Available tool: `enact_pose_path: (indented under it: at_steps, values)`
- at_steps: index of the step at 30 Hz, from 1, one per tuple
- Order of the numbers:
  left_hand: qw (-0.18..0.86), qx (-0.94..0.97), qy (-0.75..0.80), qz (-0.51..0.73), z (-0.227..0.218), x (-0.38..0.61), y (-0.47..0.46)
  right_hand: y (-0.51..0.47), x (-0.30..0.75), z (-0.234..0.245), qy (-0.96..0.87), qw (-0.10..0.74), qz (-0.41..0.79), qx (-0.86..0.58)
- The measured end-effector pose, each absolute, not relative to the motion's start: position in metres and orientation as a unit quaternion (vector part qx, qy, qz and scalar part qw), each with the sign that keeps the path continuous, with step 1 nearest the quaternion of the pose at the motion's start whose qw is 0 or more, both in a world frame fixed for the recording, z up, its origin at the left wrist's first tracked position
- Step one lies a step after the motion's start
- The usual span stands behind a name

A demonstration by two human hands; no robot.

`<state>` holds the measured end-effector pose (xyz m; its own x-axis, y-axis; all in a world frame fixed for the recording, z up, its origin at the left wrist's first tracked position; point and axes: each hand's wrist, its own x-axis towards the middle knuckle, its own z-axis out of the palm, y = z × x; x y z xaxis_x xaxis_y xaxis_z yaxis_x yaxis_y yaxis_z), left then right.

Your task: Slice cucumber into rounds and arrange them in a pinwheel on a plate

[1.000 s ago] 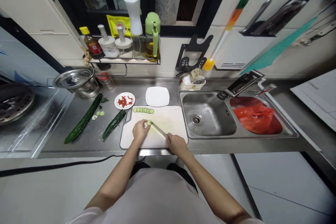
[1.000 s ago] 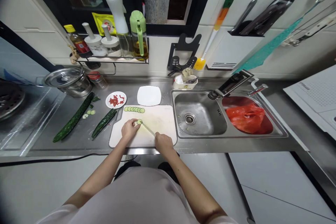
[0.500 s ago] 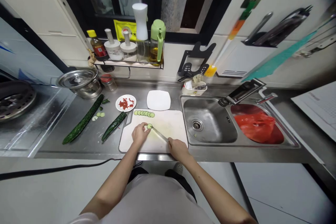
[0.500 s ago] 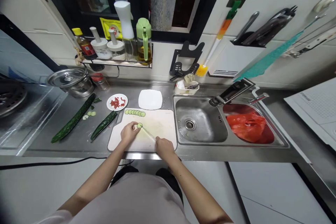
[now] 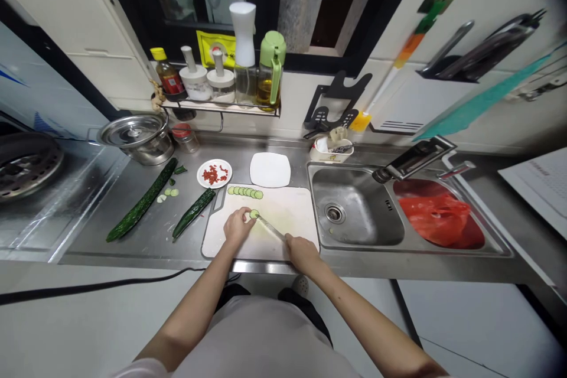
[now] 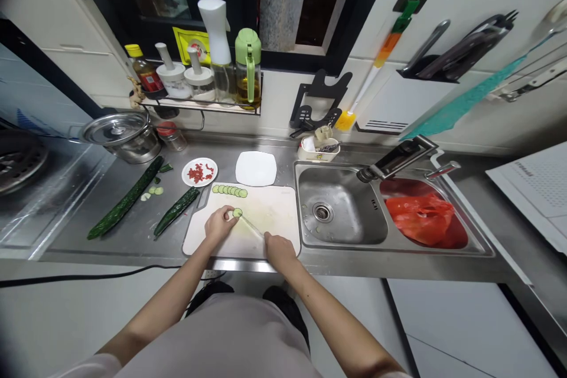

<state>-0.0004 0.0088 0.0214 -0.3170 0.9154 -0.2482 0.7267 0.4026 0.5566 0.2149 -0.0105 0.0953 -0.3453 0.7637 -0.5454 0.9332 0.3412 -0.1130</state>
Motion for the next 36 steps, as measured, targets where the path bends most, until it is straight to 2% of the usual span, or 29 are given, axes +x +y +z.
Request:
enact_pose_path:
  at_steps: [36]
  values:
    - [0.274, 0.505, 0.799, 0.179, 0.020, 0.001, 0.011, -0.002, 0.192, 0.099, 0.788, 0.212, -0.227, 0.532]
